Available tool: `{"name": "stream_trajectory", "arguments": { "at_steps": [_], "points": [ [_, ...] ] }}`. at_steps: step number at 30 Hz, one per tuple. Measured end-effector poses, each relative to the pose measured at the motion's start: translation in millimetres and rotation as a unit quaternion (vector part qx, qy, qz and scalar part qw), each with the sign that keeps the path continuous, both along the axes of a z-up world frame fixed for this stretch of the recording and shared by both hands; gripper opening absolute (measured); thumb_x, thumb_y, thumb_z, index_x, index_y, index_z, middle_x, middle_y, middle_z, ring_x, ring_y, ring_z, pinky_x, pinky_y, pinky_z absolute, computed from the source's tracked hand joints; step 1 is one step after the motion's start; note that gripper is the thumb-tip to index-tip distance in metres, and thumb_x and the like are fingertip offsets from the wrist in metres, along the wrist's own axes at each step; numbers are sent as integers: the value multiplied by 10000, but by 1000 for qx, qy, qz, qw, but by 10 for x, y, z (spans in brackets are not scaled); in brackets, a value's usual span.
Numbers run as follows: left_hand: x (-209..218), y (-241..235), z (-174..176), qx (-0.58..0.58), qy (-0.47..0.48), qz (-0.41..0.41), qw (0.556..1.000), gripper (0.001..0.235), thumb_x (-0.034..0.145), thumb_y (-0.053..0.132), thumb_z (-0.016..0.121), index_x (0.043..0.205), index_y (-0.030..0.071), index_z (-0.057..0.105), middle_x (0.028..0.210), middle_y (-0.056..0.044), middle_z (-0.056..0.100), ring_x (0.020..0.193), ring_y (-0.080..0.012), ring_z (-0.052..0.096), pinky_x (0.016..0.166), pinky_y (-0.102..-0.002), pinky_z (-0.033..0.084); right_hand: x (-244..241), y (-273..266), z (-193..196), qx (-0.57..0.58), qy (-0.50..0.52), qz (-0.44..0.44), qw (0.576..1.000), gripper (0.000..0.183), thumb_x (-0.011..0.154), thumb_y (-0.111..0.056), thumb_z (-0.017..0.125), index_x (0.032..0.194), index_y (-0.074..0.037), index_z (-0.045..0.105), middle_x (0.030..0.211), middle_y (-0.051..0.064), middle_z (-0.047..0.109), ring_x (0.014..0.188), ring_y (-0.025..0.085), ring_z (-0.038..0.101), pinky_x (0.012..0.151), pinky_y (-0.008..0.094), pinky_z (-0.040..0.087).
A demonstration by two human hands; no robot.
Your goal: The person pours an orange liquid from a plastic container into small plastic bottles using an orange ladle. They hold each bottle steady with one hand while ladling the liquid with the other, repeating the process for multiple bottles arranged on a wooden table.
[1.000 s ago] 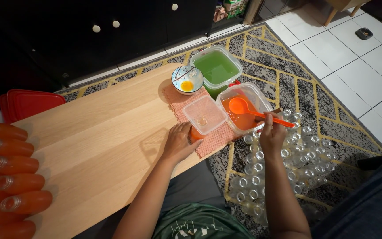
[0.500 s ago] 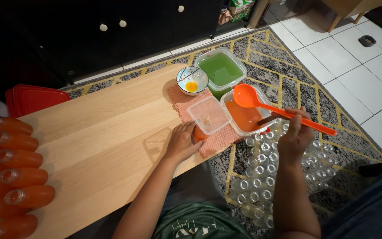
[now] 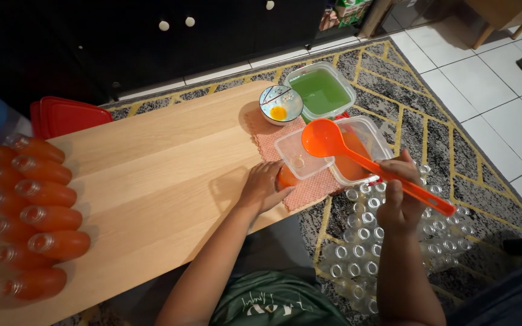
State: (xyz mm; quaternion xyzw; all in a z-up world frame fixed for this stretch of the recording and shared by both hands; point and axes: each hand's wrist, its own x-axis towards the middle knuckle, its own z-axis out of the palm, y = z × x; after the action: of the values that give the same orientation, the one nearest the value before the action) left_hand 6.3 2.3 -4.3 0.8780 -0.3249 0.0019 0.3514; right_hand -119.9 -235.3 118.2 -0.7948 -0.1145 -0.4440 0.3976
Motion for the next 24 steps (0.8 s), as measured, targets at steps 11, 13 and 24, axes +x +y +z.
{"name": "stream_trajectory", "arguments": {
  "at_steps": [11, 13, 24],
  "points": [
    [-8, 12, -7, -6, -1, -2, 1000, 764, 719, 466, 751, 1336, 69, 537, 1268, -132, 608, 1274, -283, 522, 1135, -429, 311, -30, 47, -17, -25, 4, 61, 998, 311, 975, -282, 511, 1029, -23, 674, 1020, 174, 676, 1054, 305, 637, 1204, 462, 284],
    [-8, 15, -2, -3, -1, 0, 1000, 768, 718, 468, 752, 1337, 67, 538, 1269, -132, 608, 1276, -281, 521, 1138, -426, 309, -28, 43, -21, -26, 4, 65, 998, 315, 971, -291, 513, 1026, -27, 675, 1019, 168, 678, 1055, 303, 637, 1204, 467, 285],
    [7, -16, -110, -22, -33, 11, 999, 759, 692, 462, 773, 1300, 62, 559, 1228, -127, 627, 1234, -276, 553, 1118, -413, 339, 30, -293, -400, 30, -27, 58, 997, 277, 1049, -265, 419, 1087, -55, 596, 1045, 154, 648, 1049, 306, 611, 1170, 560, 330]
  ]
}}
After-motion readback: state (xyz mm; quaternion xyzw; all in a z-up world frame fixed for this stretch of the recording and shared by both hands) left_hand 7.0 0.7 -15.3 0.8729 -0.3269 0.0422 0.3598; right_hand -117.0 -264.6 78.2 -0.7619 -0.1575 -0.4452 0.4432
